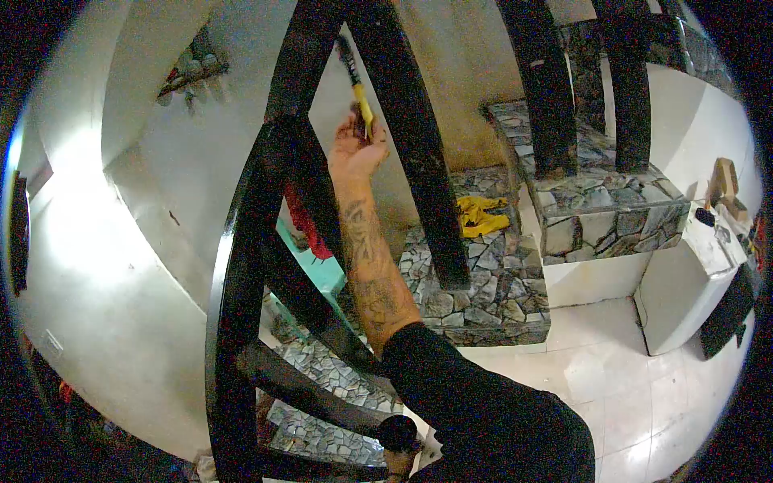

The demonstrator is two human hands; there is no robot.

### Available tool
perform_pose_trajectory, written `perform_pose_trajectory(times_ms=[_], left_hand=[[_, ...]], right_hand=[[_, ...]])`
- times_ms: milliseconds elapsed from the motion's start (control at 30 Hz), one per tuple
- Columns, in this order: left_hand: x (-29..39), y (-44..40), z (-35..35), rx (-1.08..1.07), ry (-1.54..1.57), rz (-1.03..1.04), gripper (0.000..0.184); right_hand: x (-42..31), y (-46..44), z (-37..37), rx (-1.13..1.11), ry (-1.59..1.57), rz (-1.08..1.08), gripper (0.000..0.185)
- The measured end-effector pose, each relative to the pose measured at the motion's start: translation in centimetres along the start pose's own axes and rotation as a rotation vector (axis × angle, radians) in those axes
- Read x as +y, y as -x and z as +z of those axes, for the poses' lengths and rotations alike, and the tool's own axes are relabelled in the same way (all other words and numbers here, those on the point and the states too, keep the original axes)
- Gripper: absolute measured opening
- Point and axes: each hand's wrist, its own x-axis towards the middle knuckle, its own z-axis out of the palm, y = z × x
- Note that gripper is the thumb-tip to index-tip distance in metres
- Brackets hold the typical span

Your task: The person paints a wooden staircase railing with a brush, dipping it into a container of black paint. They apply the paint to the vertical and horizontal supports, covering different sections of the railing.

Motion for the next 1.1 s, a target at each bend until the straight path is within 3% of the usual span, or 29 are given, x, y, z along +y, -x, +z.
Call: perform_pose_trajectory(times_ms=[100, 233, 367, 500, 600, 733, 867, 900, 1033, 1100], left_hand=[[-0.1, 0.5, -0.1, -0.003, 0.0, 0.007, 0.063], [-0.3, 1.0, -0.3, -0.001, -0.002, 0.011, 0.064], [-0.4, 1.2, -0.3, -0.007, 0.002, 0.018, 0.064], [-0.4, 1.1, -0.4, -0.001, -0.002, 0.035, 0.065], [-0.5, 1.2, -0.7, 0.0, -0.013, 0.048, 0.065], [-0.6, 1.6, -0.6, 0.005, -0.032, 0.073, 0.066], [-0.8, 2.0, -0.2, 0.009, -0.074, 0.14, 0.066], [-0.8, 2.1, -0.3, 0.014, -0.107, 0.182, 0.066], [-1.1, 2.6, 0.2, -0.028, 0.048, -0.043, 0.069], [-0.8, 2.6, 0.2, -0.012, 0.013, 0.0, 0.069]], right_hand=[[0.9, -1.5, 0.8, -0.128, -0.024, 0.026, 0.03], [1.9, -0.1, 2.6, 0.088, 0.249, -0.063, 0.026], [0.2, 2.3, -1.2, 0.078, 0.567, -0.093, 0.022], [-0.5, 1.0, -2.4, 0.013, 0.179, -0.057, 0.024], [0.3, -0.5, 0.2, 0.012, 0.061, -0.053, 0.024], [1.8, 0.7, 1.1, -0.053, 0.465, -0.086, 0.031], [0.3, 2.2, -2.6, -0.038, 0.721, -0.099, 0.029], [0.0, 2.3, -3.4, 0.027, 0.656, -0.108, 0.03], [0.1, 1.2, -1.9, 0.1, 0.123, -0.067, 0.032], [1.2, 0.4, 0.6, 0.071, 0.127, -0.077, 0.033]])
